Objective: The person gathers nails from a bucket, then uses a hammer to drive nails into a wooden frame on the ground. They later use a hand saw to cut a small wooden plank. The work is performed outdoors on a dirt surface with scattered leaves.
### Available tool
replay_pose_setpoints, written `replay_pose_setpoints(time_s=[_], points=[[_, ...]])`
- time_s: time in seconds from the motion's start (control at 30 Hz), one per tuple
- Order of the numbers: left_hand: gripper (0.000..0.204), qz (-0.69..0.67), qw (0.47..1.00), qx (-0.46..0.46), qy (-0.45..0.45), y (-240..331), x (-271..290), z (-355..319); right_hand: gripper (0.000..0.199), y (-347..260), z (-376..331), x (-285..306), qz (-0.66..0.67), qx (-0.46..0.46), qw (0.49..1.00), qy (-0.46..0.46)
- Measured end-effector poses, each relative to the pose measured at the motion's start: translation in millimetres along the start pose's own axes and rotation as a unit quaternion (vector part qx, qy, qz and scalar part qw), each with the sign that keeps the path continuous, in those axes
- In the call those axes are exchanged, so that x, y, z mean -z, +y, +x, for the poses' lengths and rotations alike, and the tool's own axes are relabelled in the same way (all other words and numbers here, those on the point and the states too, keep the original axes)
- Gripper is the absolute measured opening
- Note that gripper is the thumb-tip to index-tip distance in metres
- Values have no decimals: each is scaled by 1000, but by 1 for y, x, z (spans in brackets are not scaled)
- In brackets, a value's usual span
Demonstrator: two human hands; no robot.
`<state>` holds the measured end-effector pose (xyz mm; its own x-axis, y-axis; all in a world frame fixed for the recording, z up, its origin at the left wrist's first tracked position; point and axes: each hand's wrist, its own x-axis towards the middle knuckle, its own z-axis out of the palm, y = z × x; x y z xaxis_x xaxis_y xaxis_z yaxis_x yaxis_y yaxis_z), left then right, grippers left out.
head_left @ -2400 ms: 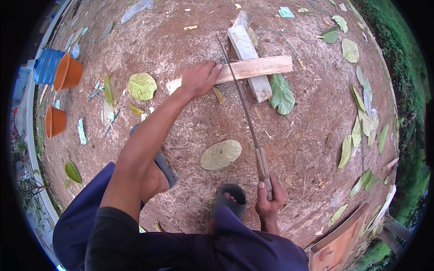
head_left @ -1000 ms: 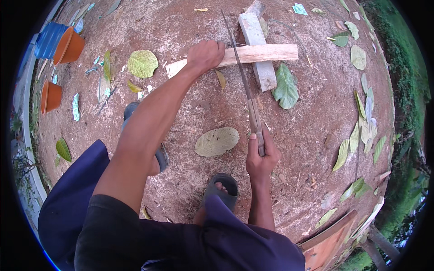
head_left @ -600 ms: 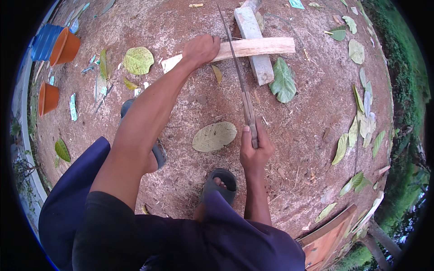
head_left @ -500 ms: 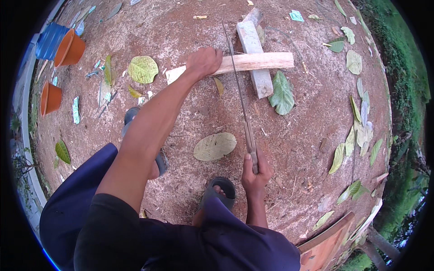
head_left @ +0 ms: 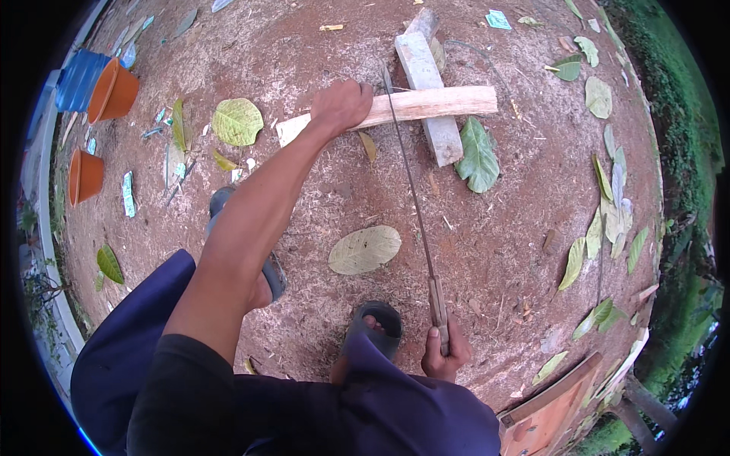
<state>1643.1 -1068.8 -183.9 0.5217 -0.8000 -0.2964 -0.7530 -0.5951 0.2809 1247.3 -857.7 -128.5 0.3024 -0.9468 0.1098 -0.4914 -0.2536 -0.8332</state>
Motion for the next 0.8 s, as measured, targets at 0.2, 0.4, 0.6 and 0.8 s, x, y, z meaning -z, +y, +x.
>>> replay_pose_setpoints(time_s=[0.2,0.4,0.6,0.8], points=[[59,-66,997,5,-27,-4,-8,3,40,-21,102,-67,31,-100,994,-30],[58,-49,999,14,4,0,8,2,38,10,-22,1,12,-39,999,15],[59,-56,998,-1,7,0,-2,-2,42,-38,90,-61,11,-117,992,-42],[59,-10,999,-13,46,8,-3,-4,36,-18,12,-2,6,-36,999,0]])
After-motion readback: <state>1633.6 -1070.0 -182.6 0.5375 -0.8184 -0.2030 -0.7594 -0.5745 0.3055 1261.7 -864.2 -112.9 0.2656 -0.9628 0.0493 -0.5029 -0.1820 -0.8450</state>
